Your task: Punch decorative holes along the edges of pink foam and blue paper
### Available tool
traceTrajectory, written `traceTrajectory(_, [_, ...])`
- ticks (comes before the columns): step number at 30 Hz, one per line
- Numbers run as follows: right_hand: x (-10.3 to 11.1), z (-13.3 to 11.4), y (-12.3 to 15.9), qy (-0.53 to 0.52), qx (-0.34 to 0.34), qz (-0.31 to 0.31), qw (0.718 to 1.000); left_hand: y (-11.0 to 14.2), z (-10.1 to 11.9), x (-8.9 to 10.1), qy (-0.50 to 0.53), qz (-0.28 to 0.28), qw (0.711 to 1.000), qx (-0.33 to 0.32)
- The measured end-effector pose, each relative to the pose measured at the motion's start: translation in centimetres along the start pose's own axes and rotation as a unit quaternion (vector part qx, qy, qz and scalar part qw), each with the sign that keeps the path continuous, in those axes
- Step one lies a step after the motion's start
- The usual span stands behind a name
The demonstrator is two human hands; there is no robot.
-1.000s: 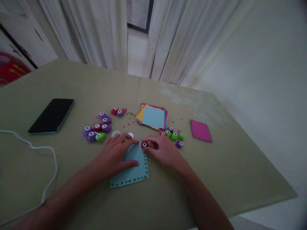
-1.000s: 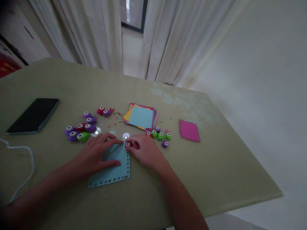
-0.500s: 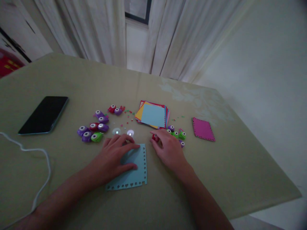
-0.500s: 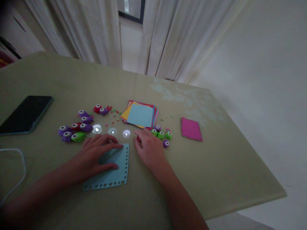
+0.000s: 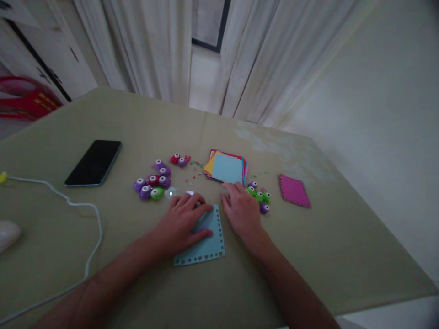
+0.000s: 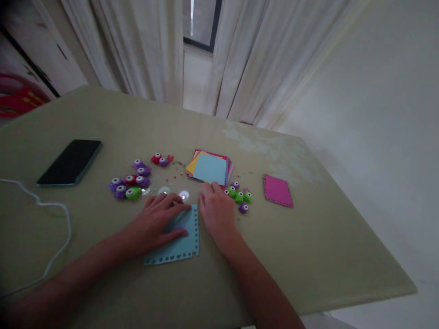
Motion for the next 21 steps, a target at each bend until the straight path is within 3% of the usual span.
traceTrajectory(7, [-1.4,-9.1,-7.0,-0.108,0.214,-0.027,0.970,-0.1,0.4,-0.2,-0.037,0.012,0.999,-0.011])
traceTrajectory(11, [-3.7,-12.0,-10.8,-0.079,0.255,-0.057,0.962,0.0,0.0,-0.1,-0.025,0.010,1.000,-0.006])
traceTrajectory(16, [-4.5,-11.6,-11.2,-0.023,0.247,-0.080,0.965,-0.2,-0.7,-0.1,-0.016,0.013,1.000,-0.005])
traceTrajectory(21, [-3.0,-8.8,-8.2,-0.031,0.216,-0.107,0.970,-0.2,-1.0,0.2,-0.008,0.001,1.000,-0.005])
Point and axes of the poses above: each hand's wrist, its own y-axis away from the middle knuckle, its own x-axis out of the back of the hand, z = x × y, the point moved 9 cm from there along -y, towards the middle knuckle, and after that the axes turned 7 degrees about -y, right-handed, at the moved point
